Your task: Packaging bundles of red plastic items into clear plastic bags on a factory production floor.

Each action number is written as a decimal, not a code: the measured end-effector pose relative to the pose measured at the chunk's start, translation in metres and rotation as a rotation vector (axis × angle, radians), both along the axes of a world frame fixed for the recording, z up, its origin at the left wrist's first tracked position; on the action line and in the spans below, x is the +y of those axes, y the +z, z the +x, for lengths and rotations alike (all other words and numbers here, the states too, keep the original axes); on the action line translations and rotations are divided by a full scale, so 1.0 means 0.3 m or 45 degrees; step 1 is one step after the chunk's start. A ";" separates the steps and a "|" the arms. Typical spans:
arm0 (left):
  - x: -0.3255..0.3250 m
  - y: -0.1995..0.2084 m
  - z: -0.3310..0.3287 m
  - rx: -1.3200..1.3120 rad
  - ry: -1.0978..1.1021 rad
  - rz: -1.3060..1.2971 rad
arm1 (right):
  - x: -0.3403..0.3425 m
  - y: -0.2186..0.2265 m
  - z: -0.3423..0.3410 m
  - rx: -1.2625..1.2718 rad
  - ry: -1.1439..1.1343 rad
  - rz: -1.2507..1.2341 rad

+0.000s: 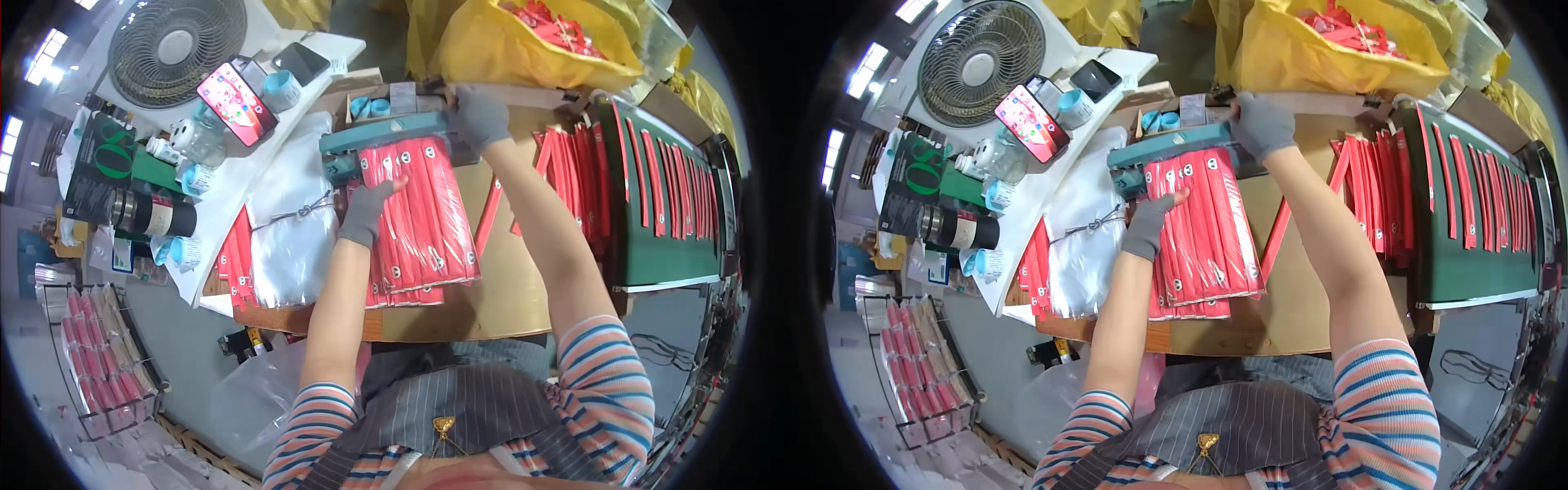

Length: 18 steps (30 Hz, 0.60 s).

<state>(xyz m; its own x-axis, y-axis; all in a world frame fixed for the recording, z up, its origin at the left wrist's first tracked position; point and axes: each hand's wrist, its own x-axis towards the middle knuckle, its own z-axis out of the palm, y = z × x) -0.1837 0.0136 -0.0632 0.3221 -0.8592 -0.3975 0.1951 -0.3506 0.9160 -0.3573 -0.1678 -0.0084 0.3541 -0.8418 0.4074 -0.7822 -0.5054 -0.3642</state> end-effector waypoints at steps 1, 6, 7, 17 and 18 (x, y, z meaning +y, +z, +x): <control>0.007 0.033 -0.002 0.002 0.001 0.027 | 0.012 0.012 0.012 0.002 0.001 0.027; 0.035 0.071 -0.001 -0.237 0.095 -0.015 | 0.046 0.035 0.039 0.036 -0.039 0.077; 0.033 0.058 0.007 -0.273 0.083 -0.006 | 0.047 0.036 0.041 0.028 -0.042 0.080; 0.056 0.089 0.039 0.162 -0.061 0.014 | 0.187 0.042 -0.067 -0.814 0.093 0.812; 0.076 0.113 0.062 0.151 -0.026 -0.007 | 0.254 0.048 -0.089 -1.311 0.162 1.076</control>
<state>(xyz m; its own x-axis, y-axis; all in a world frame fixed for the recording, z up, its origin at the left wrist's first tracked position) -0.1650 0.0364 -0.0294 0.2556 -0.8673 -0.4271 0.2949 -0.3508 0.8888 -0.3839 -0.0915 0.0061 0.2969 -0.9505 -0.0918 0.0713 0.1180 -0.9905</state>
